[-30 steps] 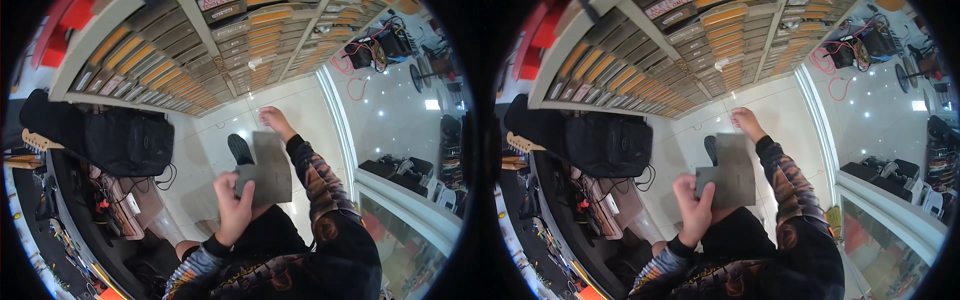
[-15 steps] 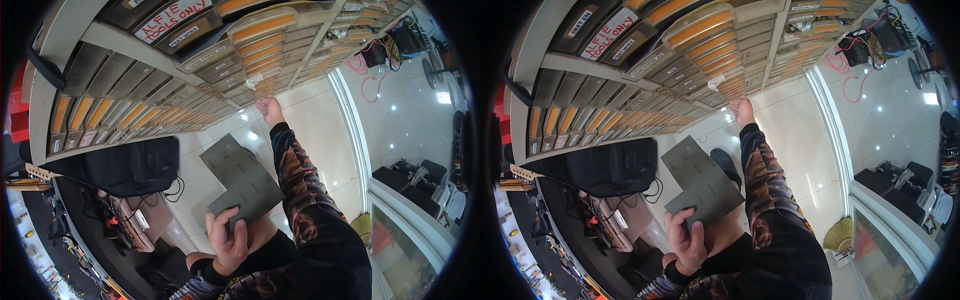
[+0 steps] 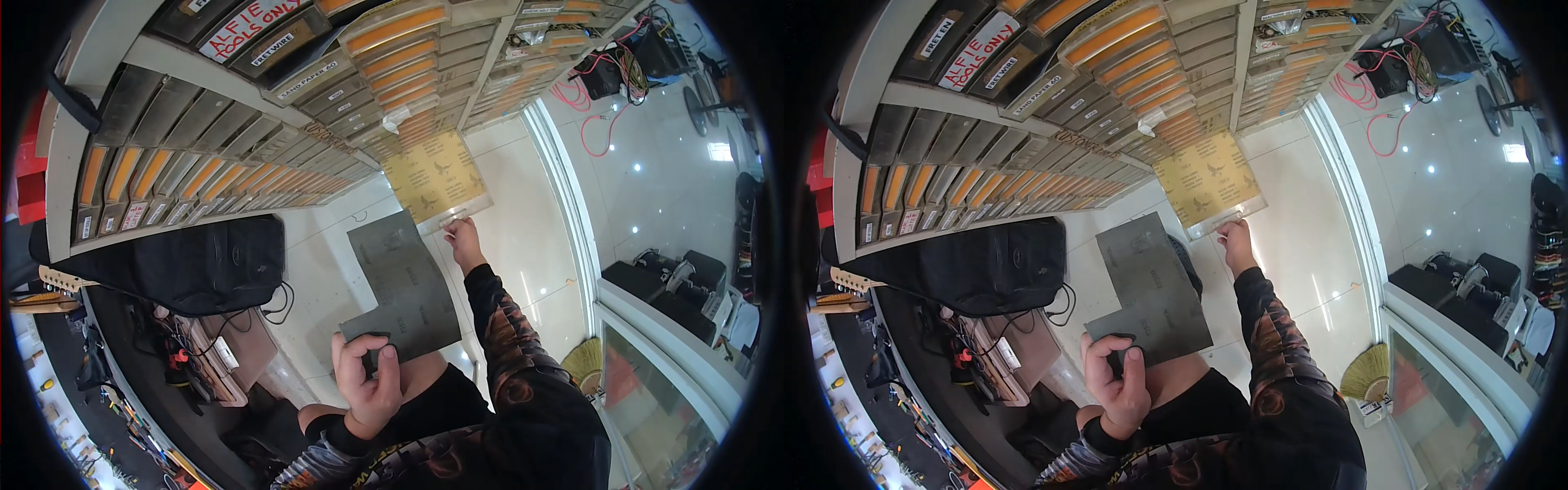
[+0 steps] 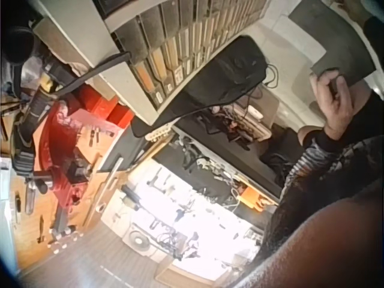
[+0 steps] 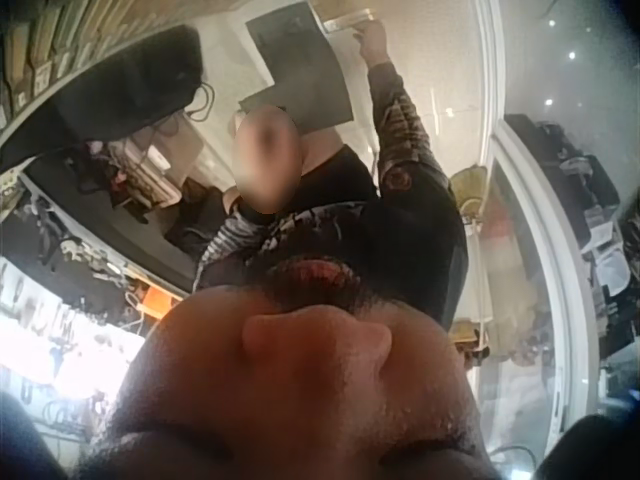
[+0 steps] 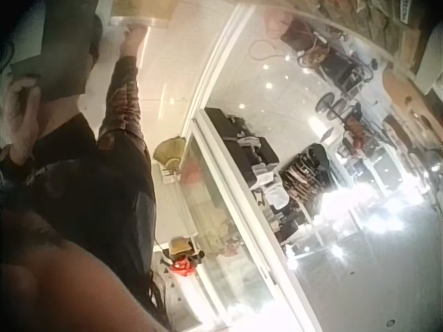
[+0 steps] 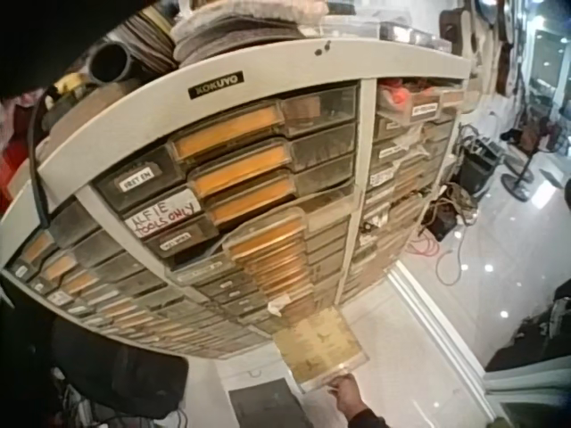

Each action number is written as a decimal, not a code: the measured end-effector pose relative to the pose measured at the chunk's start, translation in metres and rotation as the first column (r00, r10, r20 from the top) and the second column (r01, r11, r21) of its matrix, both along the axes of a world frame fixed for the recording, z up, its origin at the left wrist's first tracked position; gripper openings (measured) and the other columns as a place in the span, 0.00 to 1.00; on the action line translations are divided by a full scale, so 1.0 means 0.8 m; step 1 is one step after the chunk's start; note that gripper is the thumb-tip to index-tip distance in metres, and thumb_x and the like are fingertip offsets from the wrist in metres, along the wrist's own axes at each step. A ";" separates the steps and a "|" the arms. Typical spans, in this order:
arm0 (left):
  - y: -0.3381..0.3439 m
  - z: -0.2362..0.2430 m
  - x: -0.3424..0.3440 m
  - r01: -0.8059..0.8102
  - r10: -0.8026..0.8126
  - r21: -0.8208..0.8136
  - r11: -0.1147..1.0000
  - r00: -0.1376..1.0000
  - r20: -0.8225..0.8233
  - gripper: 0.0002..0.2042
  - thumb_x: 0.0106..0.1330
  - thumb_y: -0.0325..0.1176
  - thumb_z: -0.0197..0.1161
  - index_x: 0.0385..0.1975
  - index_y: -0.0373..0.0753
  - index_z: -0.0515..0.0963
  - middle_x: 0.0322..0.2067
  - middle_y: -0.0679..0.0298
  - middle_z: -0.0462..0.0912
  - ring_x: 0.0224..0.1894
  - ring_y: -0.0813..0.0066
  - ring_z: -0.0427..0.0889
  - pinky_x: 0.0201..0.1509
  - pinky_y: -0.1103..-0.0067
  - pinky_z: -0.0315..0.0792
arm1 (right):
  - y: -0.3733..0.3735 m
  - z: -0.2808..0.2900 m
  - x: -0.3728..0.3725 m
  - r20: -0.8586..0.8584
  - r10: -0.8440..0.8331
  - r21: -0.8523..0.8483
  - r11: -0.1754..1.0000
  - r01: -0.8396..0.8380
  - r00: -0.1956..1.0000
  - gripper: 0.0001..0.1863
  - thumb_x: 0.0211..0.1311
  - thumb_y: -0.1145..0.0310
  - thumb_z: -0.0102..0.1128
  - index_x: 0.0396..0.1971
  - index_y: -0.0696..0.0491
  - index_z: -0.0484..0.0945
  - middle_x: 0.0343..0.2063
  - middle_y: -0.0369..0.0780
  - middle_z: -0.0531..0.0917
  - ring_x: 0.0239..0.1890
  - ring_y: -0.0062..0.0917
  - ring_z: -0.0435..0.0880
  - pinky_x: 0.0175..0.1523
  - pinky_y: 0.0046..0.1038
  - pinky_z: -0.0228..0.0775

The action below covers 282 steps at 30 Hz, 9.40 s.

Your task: Sanding the fretboard and neck of an electric guitar using sandpaper blocks.

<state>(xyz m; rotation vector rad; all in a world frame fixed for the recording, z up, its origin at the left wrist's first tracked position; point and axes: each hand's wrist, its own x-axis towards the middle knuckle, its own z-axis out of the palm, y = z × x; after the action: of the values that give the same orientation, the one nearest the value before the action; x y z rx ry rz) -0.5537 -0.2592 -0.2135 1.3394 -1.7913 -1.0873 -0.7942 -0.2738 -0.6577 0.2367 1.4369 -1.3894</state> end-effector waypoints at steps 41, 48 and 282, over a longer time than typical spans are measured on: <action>0.003 -0.007 0.011 -0.056 0.059 0.037 0.998 0.996 -0.071 0.13 0.73 0.15 0.68 0.53 0.35 0.81 0.53 0.58 0.78 0.57 0.64 0.79 0.68 0.72 0.70 | -0.103 0.114 -0.050 -0.750 0.370 0.658 0.343 -0.670 -0.548 0.34 0.59 0.63 0.85 0.67 0.47 0.81 0.66 0.41 0.79 0.76 0.41 0.74 0.82 0.50 0.64; 0.006 -0.007 0.012 -0.054 0.057 0.039 0.998 0.995 -0.086 0.12 0.73 0.15 0.68 0.52 0.35 0.80 0.53 0.57 0.78 0.57 0.63 0.79 0.68 0.72 0.70 | -0.114 0.137 -0.064 -0.751 0.370 0.653 0.300 -0.695 -0.546 0.33 0.62 0.64 0.83 0.67 0.48 0.81 0.66 0.42 0.78 0.76 0.41 0.74 0.83 0.51 0.63; 0.008 -0.023 0.006 -0.197 0.254 0.174 0.965 0.868 -0.427 0.17 0.80 0.18 0.62 0.64 0.35 0.69 0.61 0.58 0.68 0.54 0.61 0.85 0.34 0.70 0.93 | -0.118 0.141 -0.053 -0.916 0.252 0.399 0.515 -0.759 -0.311 0.17 0.79 0.73 0.59 0.64 0.51 0.81 0.55 0.46 0.86 0.55 0.47 0.91 0.60 0.48 0.85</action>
<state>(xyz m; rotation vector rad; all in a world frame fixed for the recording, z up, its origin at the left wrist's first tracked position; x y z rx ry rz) -0.5489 -0.2526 -0.2320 1.2104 -1.2148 -1.2694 -0.8364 -0.3685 -0.5453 -2.0120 1.7781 -0.7394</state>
